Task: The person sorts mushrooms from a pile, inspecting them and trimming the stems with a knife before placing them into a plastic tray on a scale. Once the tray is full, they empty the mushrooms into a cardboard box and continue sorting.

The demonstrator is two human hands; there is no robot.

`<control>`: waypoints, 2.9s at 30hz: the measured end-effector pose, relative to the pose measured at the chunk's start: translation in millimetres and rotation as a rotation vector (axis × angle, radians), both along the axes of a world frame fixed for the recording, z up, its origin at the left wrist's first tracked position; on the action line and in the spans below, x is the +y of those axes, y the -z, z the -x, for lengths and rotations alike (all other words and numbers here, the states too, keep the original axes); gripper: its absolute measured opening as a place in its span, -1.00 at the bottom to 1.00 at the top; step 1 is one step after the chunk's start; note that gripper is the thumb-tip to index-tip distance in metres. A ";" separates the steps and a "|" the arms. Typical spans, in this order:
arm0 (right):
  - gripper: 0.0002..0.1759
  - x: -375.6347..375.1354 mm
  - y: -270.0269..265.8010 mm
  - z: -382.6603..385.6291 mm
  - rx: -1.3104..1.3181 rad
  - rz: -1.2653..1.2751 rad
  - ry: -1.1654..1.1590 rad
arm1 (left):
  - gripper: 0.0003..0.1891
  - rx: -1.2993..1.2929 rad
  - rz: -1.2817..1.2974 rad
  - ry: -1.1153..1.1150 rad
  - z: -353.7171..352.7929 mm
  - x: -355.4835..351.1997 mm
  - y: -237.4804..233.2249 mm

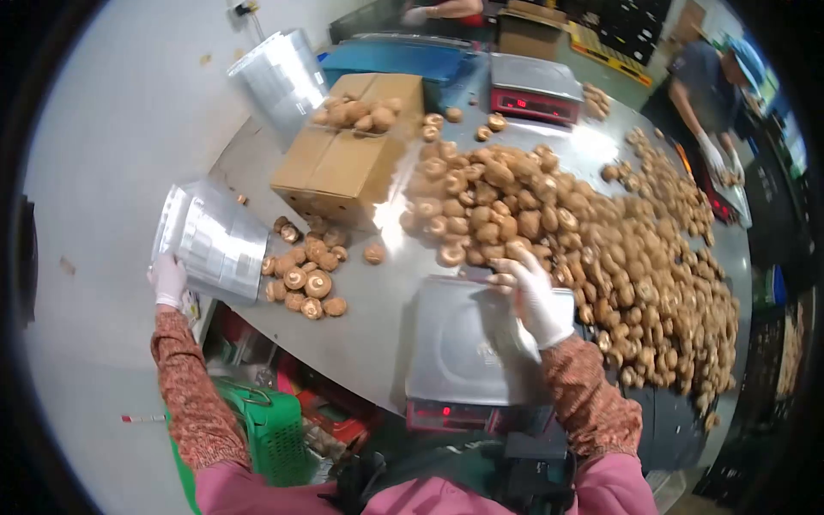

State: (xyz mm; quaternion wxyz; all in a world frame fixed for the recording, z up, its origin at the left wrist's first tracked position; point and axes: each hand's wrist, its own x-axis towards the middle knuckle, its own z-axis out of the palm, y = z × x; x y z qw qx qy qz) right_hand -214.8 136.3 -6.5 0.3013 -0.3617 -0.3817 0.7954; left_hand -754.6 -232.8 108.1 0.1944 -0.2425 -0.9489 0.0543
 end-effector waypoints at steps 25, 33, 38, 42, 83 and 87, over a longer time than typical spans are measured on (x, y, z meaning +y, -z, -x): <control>-0.50 -184.7 21.6 -394.6 -0.424 -0.021 0.706 | -0.72 -0.362 0.093 1.388 -448.5 132.4 100.2; -0.59 -106.4 35.3 -438.7 -0.439 -0.247 0.642 | -0.57 -0.485 -0.016 1.319 -524.5 160.6 64.1; -0.58 -22.4 44.2 -468.6 -0.868 -0.551 0.696 | -0.65 -0.645 -0.091 1.373 -598.8 199.0 62.5; -0.57 25.3 45.8 -493.1 -1.183 -0.781 0.746 | -0.66 -0.719 -0.108 1.376 -655.3 230.2 67.7; -0.32 131.6 26.2 -552.6 -1.408 -0.516 0.458 | -0.43 -0.970 -0.194 1.839 -931.9 578.8 127.0; -0.46 103.9 34.8 -559.8 -0.845 -0.650 0.791 | -0.37 -1.904 -0.243 1.180 -914.2 549.2 90.5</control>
